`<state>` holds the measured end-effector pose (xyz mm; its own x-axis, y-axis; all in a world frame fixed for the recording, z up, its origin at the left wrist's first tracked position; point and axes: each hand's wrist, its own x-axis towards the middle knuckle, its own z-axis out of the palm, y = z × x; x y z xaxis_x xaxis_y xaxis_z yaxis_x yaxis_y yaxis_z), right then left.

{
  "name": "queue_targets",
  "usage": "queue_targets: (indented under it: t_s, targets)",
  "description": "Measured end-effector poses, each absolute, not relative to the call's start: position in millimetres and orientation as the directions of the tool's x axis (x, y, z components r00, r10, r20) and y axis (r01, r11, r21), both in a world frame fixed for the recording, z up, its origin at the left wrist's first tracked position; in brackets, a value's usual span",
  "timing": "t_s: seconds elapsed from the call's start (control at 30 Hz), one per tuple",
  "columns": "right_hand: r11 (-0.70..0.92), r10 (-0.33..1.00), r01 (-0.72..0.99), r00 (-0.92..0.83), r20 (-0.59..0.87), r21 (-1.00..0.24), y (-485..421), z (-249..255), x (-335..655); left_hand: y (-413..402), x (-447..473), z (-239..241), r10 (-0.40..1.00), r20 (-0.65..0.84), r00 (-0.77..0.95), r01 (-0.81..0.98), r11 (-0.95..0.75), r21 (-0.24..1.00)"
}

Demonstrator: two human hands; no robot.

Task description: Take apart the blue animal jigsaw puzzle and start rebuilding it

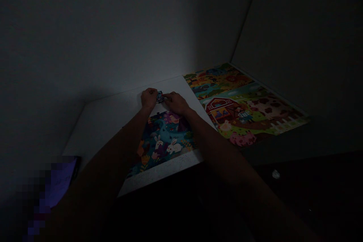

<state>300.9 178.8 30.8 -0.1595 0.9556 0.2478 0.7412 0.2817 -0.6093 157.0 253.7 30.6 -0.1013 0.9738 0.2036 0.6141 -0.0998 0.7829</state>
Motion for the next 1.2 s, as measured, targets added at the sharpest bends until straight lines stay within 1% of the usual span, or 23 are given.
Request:
queue_targets:
  t_s: [0.17, 0.3, 0.4, 0.5, 0.6, 0.77, 0.87, 1.07, 1.13, 1.2]
  targets:
    - [0.279, 0.956, 0.73, -0.151, 0.251, -0.624, 179.0, 30.2, 301.5, 249.2, 153.4, 35.5, 0.981, 0.162, -0.109, 0.572, -0.071, 0.817]
    - [0.27, 0.958, 0.702, -0.126, 0.259, -0.659, 178.7, 27.5, 302.1, 235.3, 135.1, 45.9, 0.992, 0.099, -0.082, 0.529, -0.041, 0.847]
    - [0.253, 0.962, 0.679, -0.098, 0.256, -0.689, 178.7, 25.5, 301.7, 215.1, 110.5, 53.6, 0.998, 0.049, -0.044, 0.513, -0.019, 0.858]
    - [0.217, 0.968, 0.664, -0.048, 0.248, -0.715, 179.3, 23.7, 301.2, 186.2, 79.9, 57.9, 0.999, 0.012, 0.032, 0.531, -0.027, 0.847]
    - [0.195, 0.968, 0.645, -0.008, 0.249, -0.739, 179.8, 22.2, 301.7, 151.9, 49.8, 57.5, 0.998, 0.018, 0.056, 0.577, -0.047, 0.815]
    - [0.209, 0.962, 0.63, 0.007, 0.275, -0.748, 179.1, 19.6, 303.3, 98.7, 13.8, 48.4, 0.98, 0.184, 0.074, 0.658, -0.187, 0.729]
    - [0.225, 0.958, 0.645, -0.011, 0.285, -0.731, 178.0, 18.7, 303.5, 71.7, -0.4, 42.0, 0.969, 0.226, 0.1, 0.68, -0.232, 0.695]
    - [0.21, 0.955, 0.644, 0.025, 0.295, -0.736, 178.0, 16.2, 304.8, 10.9, -24.0, 36.4, 0.902, 0.262, 0.342, 0.716, -0.431, 0.549]
    - [0.207, 0.953, 0.643, 0.039, 0.301, -0.737, 178.9, 14.3, 305.6, -4.3, -30.1, 36.4, 0.873, 0.241, 0.423, 0.712, -0.485, 0.508]
    - [0.212, 0.948, 0.645, 0.048, 0.316, -0.734, 179.9, 12.2, 306.3, -12.3, -34.2, 36.0, 0.857, 0.217, 0.468, 0.722, -0.512, 0.466]
